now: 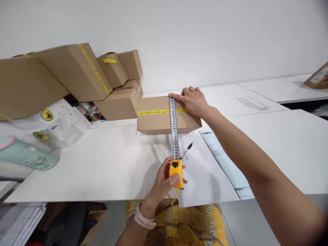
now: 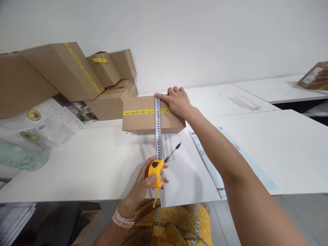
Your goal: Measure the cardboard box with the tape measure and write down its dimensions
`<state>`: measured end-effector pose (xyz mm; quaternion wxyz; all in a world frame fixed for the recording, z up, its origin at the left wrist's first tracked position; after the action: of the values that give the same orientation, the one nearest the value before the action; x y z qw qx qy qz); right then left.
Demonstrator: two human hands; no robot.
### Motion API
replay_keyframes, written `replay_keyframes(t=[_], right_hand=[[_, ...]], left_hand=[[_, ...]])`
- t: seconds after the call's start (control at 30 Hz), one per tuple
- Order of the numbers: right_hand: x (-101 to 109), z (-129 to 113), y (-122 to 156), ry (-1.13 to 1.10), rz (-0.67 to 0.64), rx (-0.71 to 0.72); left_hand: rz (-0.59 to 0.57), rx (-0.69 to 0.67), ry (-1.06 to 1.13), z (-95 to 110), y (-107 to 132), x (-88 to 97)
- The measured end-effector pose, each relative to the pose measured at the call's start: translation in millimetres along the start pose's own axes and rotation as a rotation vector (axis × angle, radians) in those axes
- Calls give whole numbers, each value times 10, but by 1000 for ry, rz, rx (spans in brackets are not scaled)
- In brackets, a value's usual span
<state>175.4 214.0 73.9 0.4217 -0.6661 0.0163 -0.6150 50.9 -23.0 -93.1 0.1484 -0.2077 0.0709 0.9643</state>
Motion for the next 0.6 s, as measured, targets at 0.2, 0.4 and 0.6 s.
replay_keyframes(t=[0.2, 0.4, 0.6], right_hand=[[-5, 10, 24, 26, 27, 3], [28, -5, 59, -16, 20, -4], [126, 13, 214, -13, 47, -167]], left_hand=[[-4, 15, -6, -46, 11, 60], [8, 23, -53, -41, 18, 46], [63, -69, -238, -102, 138, 99]])
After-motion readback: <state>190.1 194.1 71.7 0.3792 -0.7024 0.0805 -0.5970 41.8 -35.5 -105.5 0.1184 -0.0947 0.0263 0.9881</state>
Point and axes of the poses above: each hand's wrist, its own y-axis away from the middle knuckle, its own x-axis out of the back of the hand, z = x × y, the point moved 8 cm from there along -y, towards the middle knuckle, and after that the axes turned 4 degrees about y, right-handed, at the moved point
